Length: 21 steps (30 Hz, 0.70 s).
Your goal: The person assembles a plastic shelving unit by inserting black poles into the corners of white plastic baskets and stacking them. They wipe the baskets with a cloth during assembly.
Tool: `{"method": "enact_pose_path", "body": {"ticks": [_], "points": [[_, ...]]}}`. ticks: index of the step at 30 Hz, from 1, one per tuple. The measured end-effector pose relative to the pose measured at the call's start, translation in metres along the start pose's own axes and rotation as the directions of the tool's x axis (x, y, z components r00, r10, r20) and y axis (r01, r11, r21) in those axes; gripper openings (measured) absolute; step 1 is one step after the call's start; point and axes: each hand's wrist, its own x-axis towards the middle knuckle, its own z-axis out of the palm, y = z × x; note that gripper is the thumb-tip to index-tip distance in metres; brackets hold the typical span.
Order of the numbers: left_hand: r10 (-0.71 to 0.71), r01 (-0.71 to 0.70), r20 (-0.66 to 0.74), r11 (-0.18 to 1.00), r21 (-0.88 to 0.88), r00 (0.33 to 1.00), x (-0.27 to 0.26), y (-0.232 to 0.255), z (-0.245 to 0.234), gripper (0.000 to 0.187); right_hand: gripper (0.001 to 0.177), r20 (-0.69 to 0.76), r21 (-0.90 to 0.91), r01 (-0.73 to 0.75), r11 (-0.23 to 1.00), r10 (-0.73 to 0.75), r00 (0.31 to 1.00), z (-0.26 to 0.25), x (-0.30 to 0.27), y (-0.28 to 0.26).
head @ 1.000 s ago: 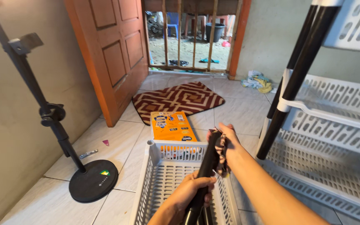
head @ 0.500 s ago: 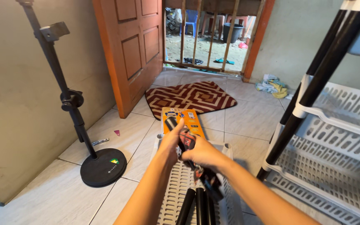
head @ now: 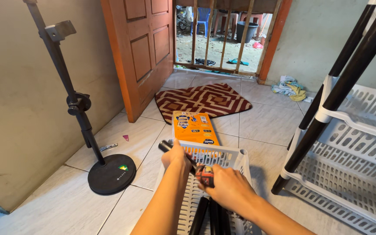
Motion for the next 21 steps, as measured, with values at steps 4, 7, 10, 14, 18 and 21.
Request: {"method": "enact_pose_path", "body": {"ticks": [4,7,10,14,18,21], "points": [[0.066,-0.021,0.305,0.989,-0.147,0.95,-0.008,0.006,0.0,0.033,0.041,0.171,0.426,-0.128,0.896,0.059,0.983,0.005,0.004,0.015],[0.043,0.087,0.519,0.971,-0.224,0.854,-0.018,0.017,-0.006,0.031,0.044,0.427,0.6,-0.374,0.707,0.111,0.897,0.011,0.011,0.033],[0.043,0.175,0.677,0.952,-0.25,0.734,-0.029,0.027,-0.012,0.035,0.052,0.595,0.682,-0.572,0.456,0.108,0.796,0.028,0.022,0.057],[0.006,0.032,0.791,0.999,-0.033,0.612,-0.029,0.028,-0.007,0.037,0.047,0.304,0.754,-0.251,0.607,0.017,0.953,0.066,0.048,0.085],[0.04,-0.628,0.788,0.631,0.456,0.614,-0.01,-0.014,-0.014,0.035,0.056,0.334,0.199,-0.49,0.848,0.412,0.848,0.079,0.054,0.12],[0.222,-0.73,0.696,0.245,0.638,0.683,0.0,-0.051,-0.051,0.054,0.044,0.518,0.618,-0.633,0.466,0.363,0.774,0.082,0.052,0.132]]}}
